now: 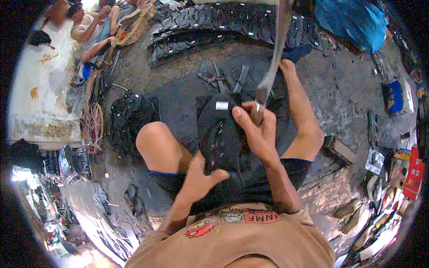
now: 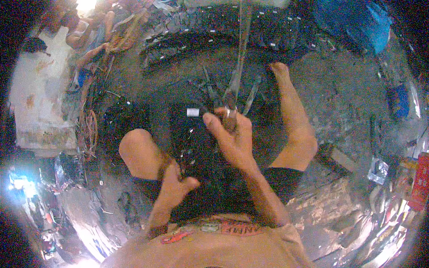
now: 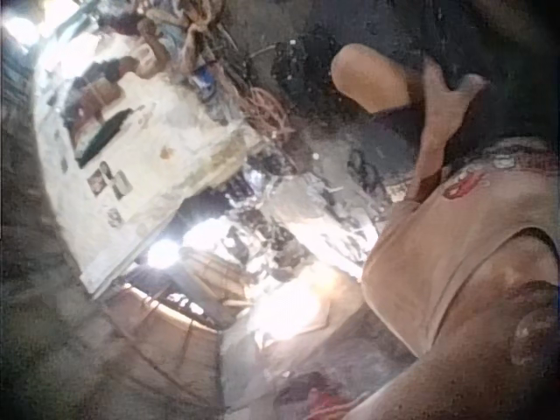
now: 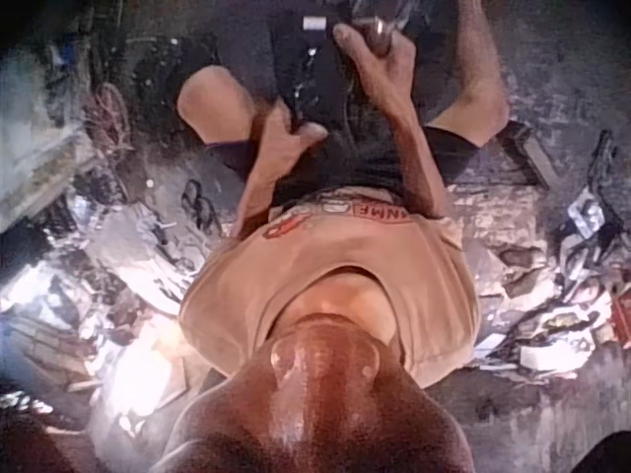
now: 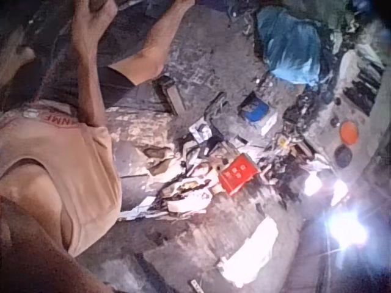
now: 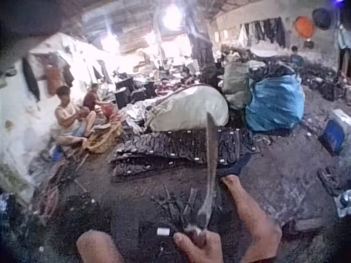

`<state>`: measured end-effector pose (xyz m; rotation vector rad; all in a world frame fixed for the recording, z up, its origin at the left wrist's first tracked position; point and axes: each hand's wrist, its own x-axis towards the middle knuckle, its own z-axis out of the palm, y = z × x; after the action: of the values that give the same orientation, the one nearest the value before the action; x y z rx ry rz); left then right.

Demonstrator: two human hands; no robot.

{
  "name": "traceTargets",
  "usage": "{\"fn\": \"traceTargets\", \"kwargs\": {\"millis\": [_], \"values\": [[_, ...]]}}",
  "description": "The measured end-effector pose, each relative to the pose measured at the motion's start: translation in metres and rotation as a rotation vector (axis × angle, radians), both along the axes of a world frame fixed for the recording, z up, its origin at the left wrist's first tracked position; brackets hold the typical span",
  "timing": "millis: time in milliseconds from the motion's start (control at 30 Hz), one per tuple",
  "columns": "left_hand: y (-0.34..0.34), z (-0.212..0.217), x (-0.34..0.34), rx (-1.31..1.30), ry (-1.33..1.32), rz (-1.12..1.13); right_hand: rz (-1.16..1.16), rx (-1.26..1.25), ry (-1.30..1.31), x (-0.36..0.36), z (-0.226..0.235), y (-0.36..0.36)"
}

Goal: The person sits on the floor and uses a curved blade to trim the edges of black rubber flip-flop soles. They repeatedly pick up soles, cut along the perimeter, and place the trimmed pieces into a growing pile.

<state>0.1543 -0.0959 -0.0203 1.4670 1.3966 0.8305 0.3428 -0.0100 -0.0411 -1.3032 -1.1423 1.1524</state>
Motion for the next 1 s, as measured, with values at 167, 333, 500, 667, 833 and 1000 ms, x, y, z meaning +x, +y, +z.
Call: {"fn": "traceTargets", "kwargs": {"millis": [167, 333, 500, 667, 833, 1000], "values": [[0.048, 0.031, -0.007, -0.194, -0.515, 0.211, 0.035, 0.120, -0.052, -0.013, 0.015, -0.057], [0.036, 0.056, -0.036, -0.359, -0.568, 0.299, 0.228, 0.021, -0.290, 0.029, -0.002, -0.153], [0.016, 0.048, -0.043, -0.400, -0.593, 0.328, 0.439, -0.334, -0.424, 0.048, -0.015, -0.259], [0.017, 0.049, -0.038, -0.451, -0.530, 0.297, 0.374, -0.271, -0.399, 0.043, -0.007, -0.246], [0.022, 0.046, -0.039, -0.442, -0.375, 0.168, 0.401, -0.131, -0.451, 0.023, -0.016, -0.137], [0.033, 0.048, -0.047, -0.410, -0.205, 0.073, 0.743, -0.117, -0.432, 0.026, 0.034, -0.034]]}}
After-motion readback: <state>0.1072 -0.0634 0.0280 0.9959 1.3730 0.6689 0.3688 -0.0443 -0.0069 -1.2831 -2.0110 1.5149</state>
